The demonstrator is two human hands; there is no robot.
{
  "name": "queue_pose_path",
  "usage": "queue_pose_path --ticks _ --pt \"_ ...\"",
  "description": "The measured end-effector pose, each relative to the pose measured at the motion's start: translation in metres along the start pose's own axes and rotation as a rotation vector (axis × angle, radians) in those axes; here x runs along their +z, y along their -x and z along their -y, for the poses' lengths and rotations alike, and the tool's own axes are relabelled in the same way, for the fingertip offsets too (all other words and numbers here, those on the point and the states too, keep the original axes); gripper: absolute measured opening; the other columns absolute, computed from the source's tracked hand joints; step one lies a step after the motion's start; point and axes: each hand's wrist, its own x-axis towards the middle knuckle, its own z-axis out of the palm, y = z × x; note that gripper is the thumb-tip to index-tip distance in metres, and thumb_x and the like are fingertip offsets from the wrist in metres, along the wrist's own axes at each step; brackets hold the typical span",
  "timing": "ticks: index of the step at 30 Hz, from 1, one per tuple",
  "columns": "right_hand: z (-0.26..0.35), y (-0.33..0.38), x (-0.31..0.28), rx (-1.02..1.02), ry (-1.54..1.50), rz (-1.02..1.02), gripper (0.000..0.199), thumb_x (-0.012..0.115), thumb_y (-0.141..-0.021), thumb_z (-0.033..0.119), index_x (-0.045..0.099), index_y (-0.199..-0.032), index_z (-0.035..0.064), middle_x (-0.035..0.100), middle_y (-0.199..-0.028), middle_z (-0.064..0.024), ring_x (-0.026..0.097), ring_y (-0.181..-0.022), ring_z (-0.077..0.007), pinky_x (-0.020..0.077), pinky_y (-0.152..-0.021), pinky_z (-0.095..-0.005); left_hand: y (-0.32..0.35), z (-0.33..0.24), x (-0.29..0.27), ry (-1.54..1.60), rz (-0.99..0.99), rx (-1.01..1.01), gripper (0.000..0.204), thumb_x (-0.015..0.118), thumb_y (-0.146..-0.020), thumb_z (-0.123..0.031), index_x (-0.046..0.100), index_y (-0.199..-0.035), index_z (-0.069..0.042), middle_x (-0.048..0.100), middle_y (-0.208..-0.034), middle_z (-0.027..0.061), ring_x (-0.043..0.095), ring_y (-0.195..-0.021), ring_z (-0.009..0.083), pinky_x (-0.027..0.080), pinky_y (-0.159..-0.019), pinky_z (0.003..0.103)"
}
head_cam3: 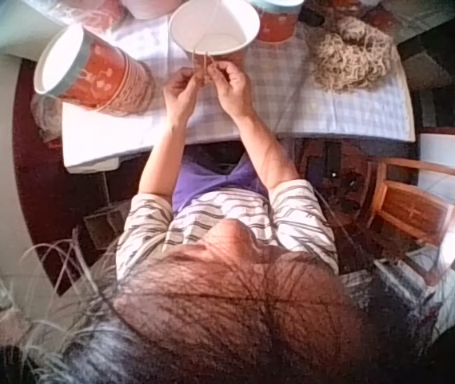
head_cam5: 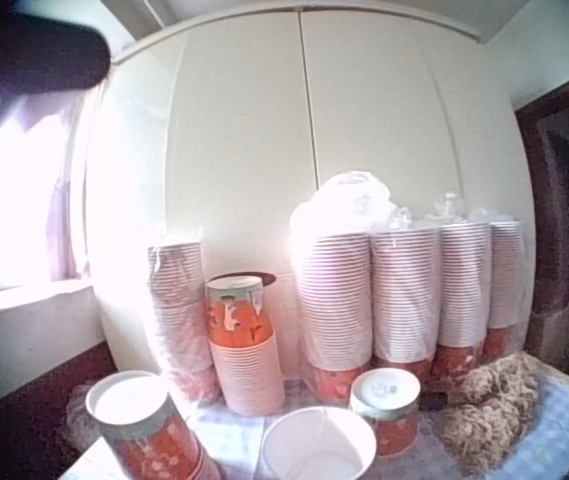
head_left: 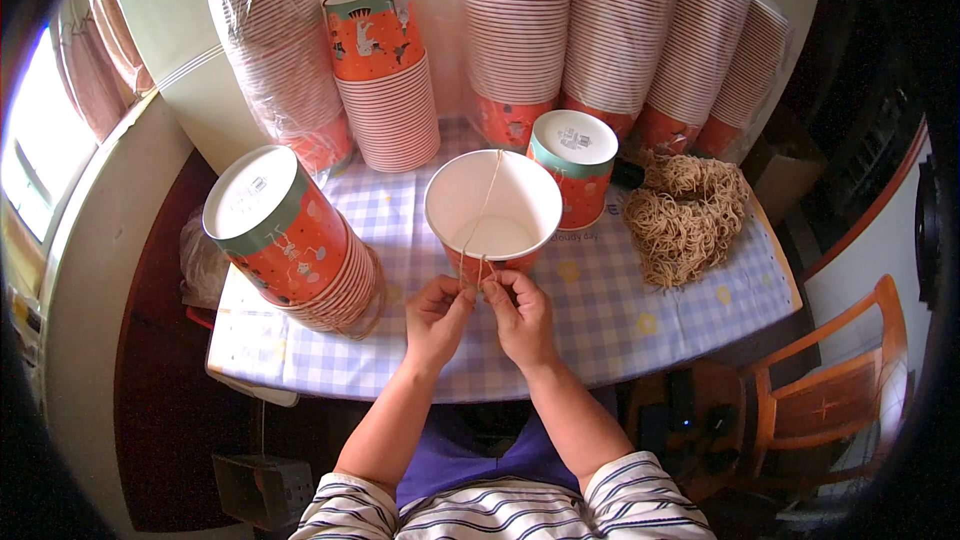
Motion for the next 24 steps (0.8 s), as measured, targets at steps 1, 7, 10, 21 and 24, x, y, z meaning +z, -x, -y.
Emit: queue_pose_path --ticks 1,7,10,21,24 --pt "0.0 0.0 0.0 0.008 -0.004 -0.001 0.014 0.061 -0.087 0.013 0.06 -0.09 -0.0004 0.062 -0.075 -0.0029 0.055 -0.069 -0.0079 0.0451 -0.063 -0.0223 0.0 0.0 -0.001 -0.01 0.009 0.013 0.004 0.059 -0.085 -0.003 0.059 -0.083 -0.001 0.059 -0.073 -0.0006 0.051 -0.066 0.0043 0.042 -0.061 0.019" --pt "-0.001 0.001 -0.001 0.055 0.003 0.008 0.015 0.06 -0.088 0.014 0.06 -0.091 -0.0001 0.062 -0.077 -0.0017 0.055 -0.07 -0.0076 0.0451 -0.064 -0.0222 0.001 -0.001 -0.001 -0.001 0.028 0.033 0.005 0.056 -0.086 -0.003 0.058 -0.082 0.0 0.058 -0.076 0.0005 0.051 -0.069 0.0056 0.042 -0.062 0.02" --pt "-0.009 0.001 -0.001 0.123 -0.178 0.014 0.015 0.061 -0.088 0.016 0.061 -0.09 0.0008 0.062 -0.08 -0.0009 0.054 -0.072 -0.0067 0.0446 -0.066 -0.0215 0.002 0.001 -0.005 0.051 0.006 0.022 0.008 0.054 -0.087 -0.004 0.058 -0.082 0.001 0.058 -0.077 0.0023 0.052 -0.07 0.0069 0.043 -0.063 0.021" --pt "0.002 0.003 0.002 0.182 -0.231 0.204 0.016 0.064 -0.085 0.014 0.062 -0.096 0.0018 0.063 -0.084 -0.0001 0.055 -0.075 -0.0059 0.0445 -0.069 -0.02 0.004 0.003 -0.006 -0.003 -0.014 0.083 0.011 0.052 -0.088 -0.004 0.057 -0.079 0.0 0.055 -0.071 0.0002 0.049 -0.066 0.006 0.041 -0.061 0.021" --pt "-0.003 0.003 0.001 0.159 -0.314 0.205 0.012 0.063 -0.085 0.01 0.063 -0.094 0.002 0.064 -0.084 -0.0002 0.055 -0.075 -0.0058 0.045 -0.069 -0.0199 0.004 0.004 -0.005 -0.001 0.003 0.089 0.012 0.052 -0.088 -0.004 0.056 -0.078 -0.001 0.054 -0.069 -0.0005 0.048 -0.065 0.0052 0.04 -0.059 0.02"
